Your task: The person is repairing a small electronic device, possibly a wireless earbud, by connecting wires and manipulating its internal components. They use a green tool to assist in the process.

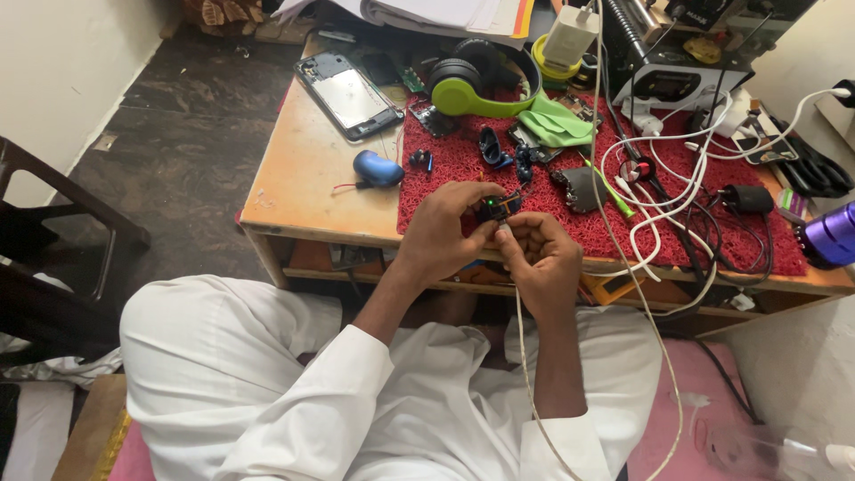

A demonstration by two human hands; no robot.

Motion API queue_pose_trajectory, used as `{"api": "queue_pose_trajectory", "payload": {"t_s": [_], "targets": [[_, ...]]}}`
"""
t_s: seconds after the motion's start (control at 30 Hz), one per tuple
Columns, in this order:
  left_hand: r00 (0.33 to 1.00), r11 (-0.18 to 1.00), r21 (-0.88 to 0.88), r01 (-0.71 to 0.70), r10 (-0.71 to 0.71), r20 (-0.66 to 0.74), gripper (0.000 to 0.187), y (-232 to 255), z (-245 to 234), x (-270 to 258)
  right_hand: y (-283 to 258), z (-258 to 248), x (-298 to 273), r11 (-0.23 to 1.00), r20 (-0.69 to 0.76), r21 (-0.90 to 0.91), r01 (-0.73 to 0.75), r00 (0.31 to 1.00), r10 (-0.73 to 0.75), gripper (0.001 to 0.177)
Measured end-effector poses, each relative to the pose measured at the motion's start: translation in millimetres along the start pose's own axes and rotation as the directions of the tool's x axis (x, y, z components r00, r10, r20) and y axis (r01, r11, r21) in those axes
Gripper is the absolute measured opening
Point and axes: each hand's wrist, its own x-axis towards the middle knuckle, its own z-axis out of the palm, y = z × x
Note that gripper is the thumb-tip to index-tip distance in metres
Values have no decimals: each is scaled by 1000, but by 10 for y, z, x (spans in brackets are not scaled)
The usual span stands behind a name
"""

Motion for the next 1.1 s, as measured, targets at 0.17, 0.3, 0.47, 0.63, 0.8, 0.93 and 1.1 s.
{"api": "queue_pose_trajectory", "payload": {"t_s": [0.17, 0.3, 0.47, 0.63, 0.8, 0.93, 1.1], "targets": [[998, 998, 26, -61, 62, -29, 44, -2, -7, -3, -9, 0, -3, 1000, 1, -7, 19, 1000, -19, 14], [999, 989, -144, 28, -34, -34, 50, 49, -94, 27, -46, 8, -10, 1000, -22, 17, 4, 1000, -3, 15], [973, 948, -309, 73, -136, -187, 43, -74, -425, 104, -176, 44, 0, 992, -177, 57, -113, 977, 122, 12], [966, 977, -136, 165, -187, -178, 35, -77, -766, 166, -322, 53, 72, 988, -221, 49, -149, 963, 156, 12], [984, 984, 3, 179, -179, -23, 44, -12, -883, 112, -269, 63, 200, 993, -171, -63, -102, 981, 90, 14], [989, 991, 58, 119, -113, -99, 44, -48, -885, 96, -221, 133, 361, 992, -156, -107, -69, 986, 51, 15], [978, 992, 41, 115, -106, -177, 39, -139, -833, 59, -186, 227, 440, 984, -171, -152, -92, 983, 66, 14]]}}
